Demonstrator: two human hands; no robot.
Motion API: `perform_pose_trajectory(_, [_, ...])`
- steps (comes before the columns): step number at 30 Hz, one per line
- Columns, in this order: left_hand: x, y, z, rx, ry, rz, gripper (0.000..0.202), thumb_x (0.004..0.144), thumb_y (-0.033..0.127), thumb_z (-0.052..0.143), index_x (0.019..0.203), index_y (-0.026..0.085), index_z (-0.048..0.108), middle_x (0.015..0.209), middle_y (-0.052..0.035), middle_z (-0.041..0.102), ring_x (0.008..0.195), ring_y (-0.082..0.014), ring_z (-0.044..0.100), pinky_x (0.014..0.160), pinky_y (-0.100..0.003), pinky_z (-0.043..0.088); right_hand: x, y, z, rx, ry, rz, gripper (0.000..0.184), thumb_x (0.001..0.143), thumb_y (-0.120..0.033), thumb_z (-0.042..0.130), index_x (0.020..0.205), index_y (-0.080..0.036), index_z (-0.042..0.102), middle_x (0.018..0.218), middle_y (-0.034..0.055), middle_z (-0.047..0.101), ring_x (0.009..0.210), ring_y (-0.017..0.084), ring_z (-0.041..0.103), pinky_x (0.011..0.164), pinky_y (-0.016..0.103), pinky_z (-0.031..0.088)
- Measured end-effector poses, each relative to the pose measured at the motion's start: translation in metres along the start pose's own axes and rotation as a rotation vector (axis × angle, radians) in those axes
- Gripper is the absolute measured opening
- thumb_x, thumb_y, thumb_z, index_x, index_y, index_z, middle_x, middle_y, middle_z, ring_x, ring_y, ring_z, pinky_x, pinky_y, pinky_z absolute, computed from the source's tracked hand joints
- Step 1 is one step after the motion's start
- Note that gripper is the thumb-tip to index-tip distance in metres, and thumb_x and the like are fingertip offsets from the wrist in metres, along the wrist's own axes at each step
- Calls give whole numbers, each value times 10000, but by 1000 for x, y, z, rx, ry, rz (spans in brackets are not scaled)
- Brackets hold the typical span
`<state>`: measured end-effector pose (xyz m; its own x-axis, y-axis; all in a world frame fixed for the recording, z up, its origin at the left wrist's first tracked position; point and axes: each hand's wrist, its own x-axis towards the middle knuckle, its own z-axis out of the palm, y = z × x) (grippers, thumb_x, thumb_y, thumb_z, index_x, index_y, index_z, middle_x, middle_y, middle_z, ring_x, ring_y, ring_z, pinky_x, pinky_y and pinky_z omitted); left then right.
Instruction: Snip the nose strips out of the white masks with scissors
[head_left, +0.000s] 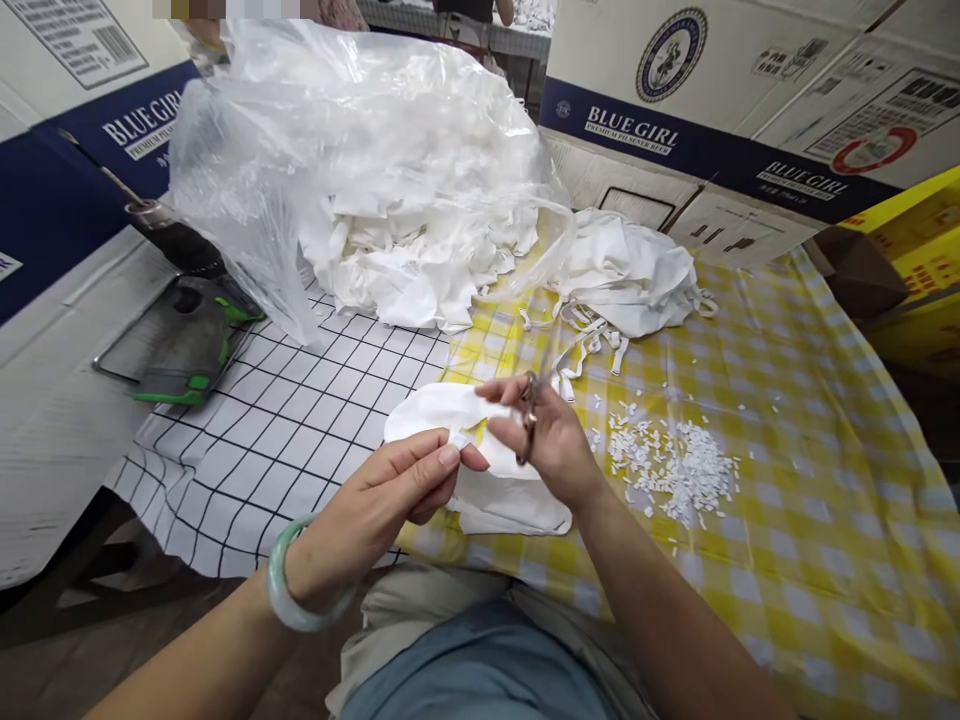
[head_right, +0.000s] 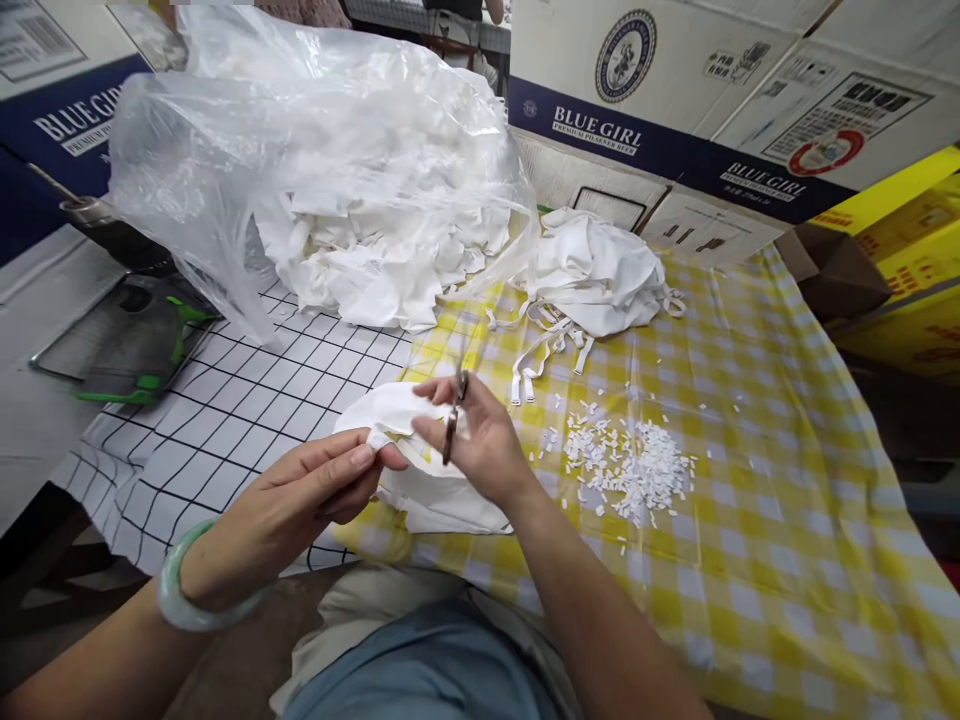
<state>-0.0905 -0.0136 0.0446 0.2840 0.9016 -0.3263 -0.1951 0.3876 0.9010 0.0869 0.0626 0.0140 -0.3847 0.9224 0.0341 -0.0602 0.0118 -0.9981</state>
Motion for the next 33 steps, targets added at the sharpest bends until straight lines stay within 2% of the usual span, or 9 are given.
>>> perform_pose_trajectory(3, [2, 6, 4, 86, 6, 50, 320, 985, 415, 498, 820, 175, 632, 640, 27, 388, 586, -103, 328, 534, -250, 272, -13, 6, 9, 256, -176, 91, 406, 719, -410, 813, 761, -228, 453, 957, 29, 666, 912, 177, 637, 879, 351, 517])
perform_pose_trajectory(8, [4, 17, 14, 575, 145, 377, 287, 967, 275, 521, 724, 182, 641, 891, -60, 521, 925, -206, 503, 823, -331, 419, -21, 17, 24, 297, -129, 245, 509, 646, -541, 835, 691, -209, 452, 703, -43, 513, 614, 89, 488, 625, 244, 487])
perform_pose_trajectory(10, [8, 14, 18, 580, 169, 460, 277, 971, 233, 506, 750, 189, 668, 996, -83, 551, 1079, -237, 488, 929, -350, 407, -23, 19, 27, 293, -97, 282, 526, 643, -599, 813, 724, -213, 466, 695, -47, 505, 606, 91, 484, 605, 242, 486])
perform_pose_trajectory(11, [10, 11, 19, 502, 156, 461, 282, 979, 229, 491, 770, 189, 677, 1033, -88, 559, 1089, -237, 495, 925, -348, 419, -25, 19, 26, 288, -104, 287, 516, 660, -617, 793, 750, -215, 481, 702, -43, 515, 620, 101, 502, 616, 251, 496])
perform_pose_trajectory(13, [16, 0, 22, 252, 136, 403, 301, 996, 254, 466, 788, 178, 670, 1035, -81, 545, 902, -187, 537, 775, -311, 462, -31, 18, 19, 221, -147, 255, 469, 718, -618, 749, 809, -219, 521, 738, -25, 551, 690, 132, 555, 672, 281, 516])
perform_pose_trajectory(16, [22, -17, 28, 8, 171, 320, 298, 1000, 288, 475, 799, 161, 655, 1040, -52, 479, 639, -90, 420, 576, -259, 394, -42, 10, -2, -131, -113, 122, 419, 760, -584, 729, 838, -208, 562, 827, 16, 579, 804, 177, 566, 751, 317, 492])
perform_pose_trajectory(19, [23, -29, 35, 38, 181, 312, 304, 1007, 280, 467, 797, 164, 654, 1096, -49, 445, 674, -92, 406, 571, -241, 383, -53, -2, -23, -502, -72, 0, 430, 742, -583, 737, 767, -197, 547, 818, 29, 561, 780, 185, 514, 722, 320, 431])
perform_pose_trajectory(23, [21, -36, 41, 130, 144, 304, 328, 1009, 306, 434, 759, 172, 599, 1089, -76, 439, 799, -155, 450, 565, -241, 418, -64, -14, -34, -751, -163, -16, 450, 702, -535, 772, 666, -205, 469, 678, 5, 528, 687, 170, 466, 645, 300, 359])
perform_pose_trajectory(33, [22, -43, 42, 283, 145, 318, 328, 1010, 300, 393, 739, 189, 542, 1102, -98, 441, 958, -225, 481, 682, -313, 461, -68, -15, -35, -788, -176, -11, 435, 691, -453, 793, 610, -208, 443, 600, -25, 507, 593, 132, 441, 597, 273, 319])
